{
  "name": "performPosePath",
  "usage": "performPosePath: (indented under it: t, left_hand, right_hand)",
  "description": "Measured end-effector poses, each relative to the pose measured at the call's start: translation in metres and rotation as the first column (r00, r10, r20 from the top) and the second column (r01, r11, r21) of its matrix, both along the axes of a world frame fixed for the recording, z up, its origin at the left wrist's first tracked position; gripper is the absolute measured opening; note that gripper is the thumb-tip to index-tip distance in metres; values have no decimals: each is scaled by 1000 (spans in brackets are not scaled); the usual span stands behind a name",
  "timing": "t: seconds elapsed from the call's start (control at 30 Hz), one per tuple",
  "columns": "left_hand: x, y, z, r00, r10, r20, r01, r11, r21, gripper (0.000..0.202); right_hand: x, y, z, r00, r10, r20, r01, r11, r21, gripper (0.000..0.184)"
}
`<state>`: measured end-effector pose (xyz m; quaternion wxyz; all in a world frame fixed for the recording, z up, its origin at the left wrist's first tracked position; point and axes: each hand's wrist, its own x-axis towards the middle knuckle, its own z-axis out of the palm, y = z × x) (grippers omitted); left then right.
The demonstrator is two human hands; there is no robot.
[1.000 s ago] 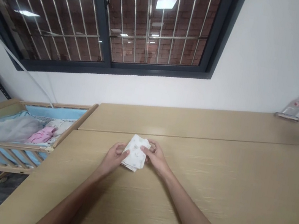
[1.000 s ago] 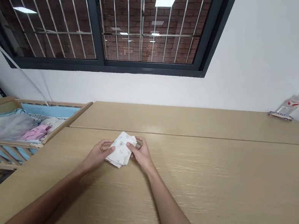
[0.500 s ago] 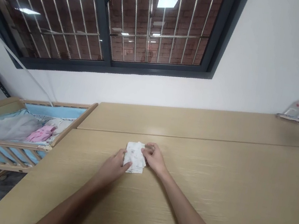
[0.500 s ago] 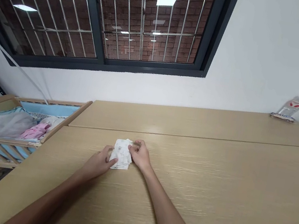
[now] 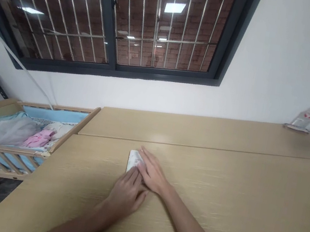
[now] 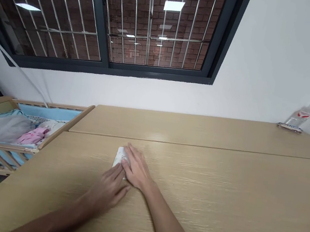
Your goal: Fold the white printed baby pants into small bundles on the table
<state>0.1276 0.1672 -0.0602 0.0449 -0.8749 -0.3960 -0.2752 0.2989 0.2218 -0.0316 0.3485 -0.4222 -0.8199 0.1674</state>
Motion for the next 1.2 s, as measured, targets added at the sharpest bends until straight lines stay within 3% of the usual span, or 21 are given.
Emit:
performPosePath:
  t: [0.17,0.3,0.47,0.83,1.2]
  left_hand:
    - [9,-8,-9,992,-36,-123,23,994,-103,44]
    - [9,-11,-3,991,-53,-119,34,988,-152,41]
    - [10,-11,-7,992,-14,-125,4,997,-78,42]
    - [13,-6,-27,981,102,-167,-104,995,-8,60]
    - [11,-5,-28,976,106,-192,-98,994,48,60]
  right_hand:
    - [-13,-15,14,955,275,115,-274,961,-18,48]
    - [-15,-15,11,918,376,129,-356,922,-153,47]
    - [-11,-5,3,933,329,149,-293,931,-218,50]
    - [5,21,-10,968,171,184,-146,979,-144,58]
    - [5,21,-14,970,70,232,-41,991,-126,67]
